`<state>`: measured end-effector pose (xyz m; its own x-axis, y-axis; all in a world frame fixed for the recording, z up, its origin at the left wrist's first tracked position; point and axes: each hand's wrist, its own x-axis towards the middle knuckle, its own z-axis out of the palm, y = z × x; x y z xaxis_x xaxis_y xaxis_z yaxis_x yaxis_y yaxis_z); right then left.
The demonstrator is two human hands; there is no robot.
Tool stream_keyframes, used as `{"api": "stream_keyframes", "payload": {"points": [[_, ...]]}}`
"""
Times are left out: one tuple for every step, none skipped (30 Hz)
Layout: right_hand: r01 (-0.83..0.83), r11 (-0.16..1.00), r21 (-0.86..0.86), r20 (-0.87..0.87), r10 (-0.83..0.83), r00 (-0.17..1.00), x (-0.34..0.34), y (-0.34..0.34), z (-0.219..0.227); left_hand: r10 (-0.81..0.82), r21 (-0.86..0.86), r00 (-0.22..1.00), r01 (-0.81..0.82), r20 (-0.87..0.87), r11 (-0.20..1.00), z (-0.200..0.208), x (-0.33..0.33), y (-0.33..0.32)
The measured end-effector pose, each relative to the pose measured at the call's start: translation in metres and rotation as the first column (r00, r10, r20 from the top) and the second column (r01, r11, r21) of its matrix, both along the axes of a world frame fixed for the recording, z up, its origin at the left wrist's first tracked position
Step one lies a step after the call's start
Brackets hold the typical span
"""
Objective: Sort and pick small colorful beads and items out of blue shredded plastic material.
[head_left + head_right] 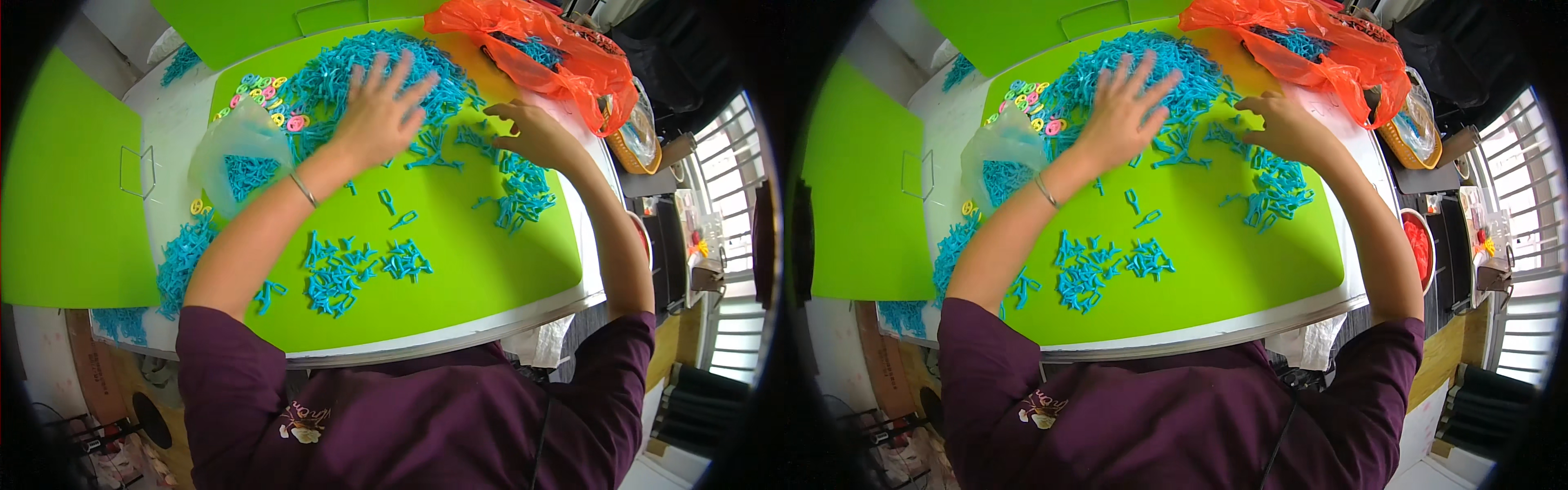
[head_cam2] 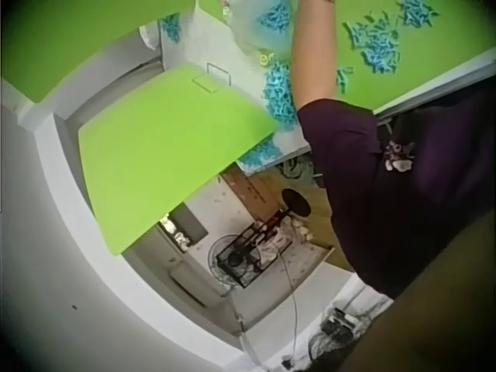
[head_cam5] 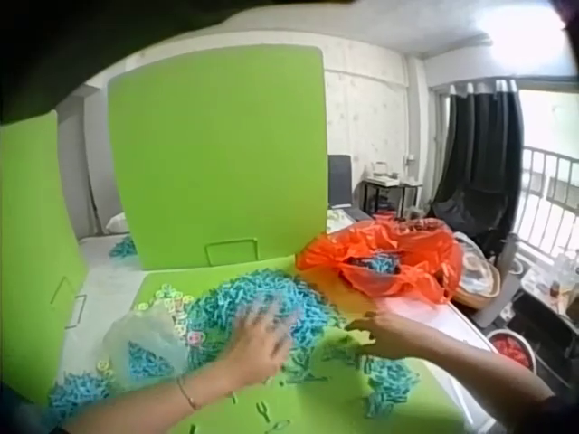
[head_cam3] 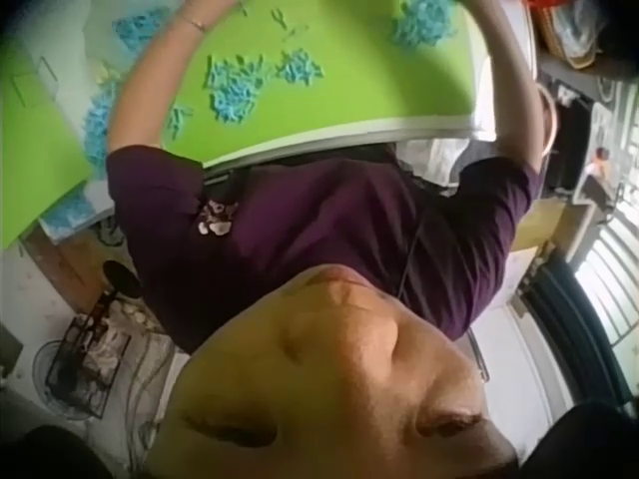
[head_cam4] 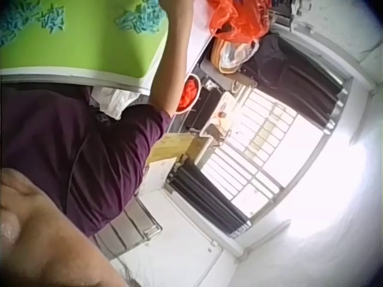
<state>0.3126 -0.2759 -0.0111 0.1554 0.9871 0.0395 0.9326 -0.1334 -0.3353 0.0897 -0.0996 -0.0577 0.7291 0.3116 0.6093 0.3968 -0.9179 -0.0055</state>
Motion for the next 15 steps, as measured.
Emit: {"api": "stream_keyframes", "payload": {"points": [[-0.026, 0.999, 0.022, -0.008, 0.027, 1.0, 0.003, -0.005, -0.011, -0.248, -0.087, 0.968, 0.243, -0.044, 0.966, 0.002, 0.004, -0.018], [-0.06, 0.997, 0.046, -0.014, 0.061, 0.998, 0.004, -0.006, -0.016, -0.476, -0.18, 0.877, 0.459, -0.065, 0.87, 0.001, 0.003, -0.03], [-0.055, 0.997, 0.047, -0.015, 0.056, 0.998, 0.007, -0.008, -0.018, -0.48, -0.179, 0.875, 0.463, -0.067, 0.868, 0.0, -0.002, -0.04], [-0.019, 0.999, 0.045, -0.082, 0.023, 0.996, 0.007, -0.008, -0.018, -0.482, -0.229, 0.844, 0.434, -0.236, 0.871, -0.002, -0.01, -0.048], [0.018, 0.999, 0.04, -0.148, -0.011, 0.989, 0.007, -0.009, -0.018, -0.479, -0.273, 0.782, 0.398, -0.398, 0.876, -0.002, -0.015, -0.051], [0.056, 0.998, 0.033, -0.213, -0.047, 0.976, 0.008, -0.01, -0.018, -0.481, -0.271, 0.781, 0.401, -0.399, 0.875, -0.004, -0.018, -0.045], [0.057, 0.998, 0.035, -0.213, -0.048, 0.976, 0.008, -0.012, -0.015, -0.466, -0.229, 0.815, 0.409, -0.343, 0.883, -0.008, -0.026, -0.035], [0.098, 0.994, 0.046, -0.334, -0.077, 0.939, 0.009, -0.014, -0.011, -0.452, -0.186, 0.845, 0.414, -0.284, 0.891, -0.007, -0.032, -0.026], [0.141, 0.989, 0.052, -0.449, -0.103, 0.887, 0.012, -0.016, -0.008, -0.453, -0.185, 0.845, 0.416, -0.284, 0.891, -0.008, -0.038, -0.018], [0.141, 0.989, 0.053, -0.45, -0.102, 0.887, 0.019, -0.018, -0.009, -0.417, -0.215, 0.861, 0.365, -0.292, 0.906, -0.006, -0.042, -0.011], [0.134, 0.99, 0.045, -0.537, -0.089, 0.839, 0.028, -0.021, -0.009, -0.379, -0.244, 0.875, 0.314, -0.301, 0.918, -0.005, -0.042, -0.007], [0.127, 0.991, 0.038, -0.619, -0.076, 0.782, 0.034, -0.022, -0.01, -0.378, -0.243, 0.875, 0.313, -0.301, 0.918, -0.005, -0.04, -0.004], [0.191, 0.982, -0.013, -0.581, -0.163, 0.798, 0.027, -0.025, -0.001, -0.355, -0.224, 0.895, 0.301, -0.269, 0.927, -0.004, -0.039, -0.003], [0.189, 0.982, -0.015, -0.582, -0.162, 0.797, 0.023, -0.024, -0.003, -0.332, -0.205, 0.913, 0.287, -0.237, 0.936, -0.003, -0.04, -0.002], [0.183, 0.978, 0.104, -0.427, -0.122, 0.896, 0.02, -0.022, -0.006, -0.329, -0.206, 0.914, 0.284, -0.238, 0.936, -0.002, -0.04, -0.003]]}}
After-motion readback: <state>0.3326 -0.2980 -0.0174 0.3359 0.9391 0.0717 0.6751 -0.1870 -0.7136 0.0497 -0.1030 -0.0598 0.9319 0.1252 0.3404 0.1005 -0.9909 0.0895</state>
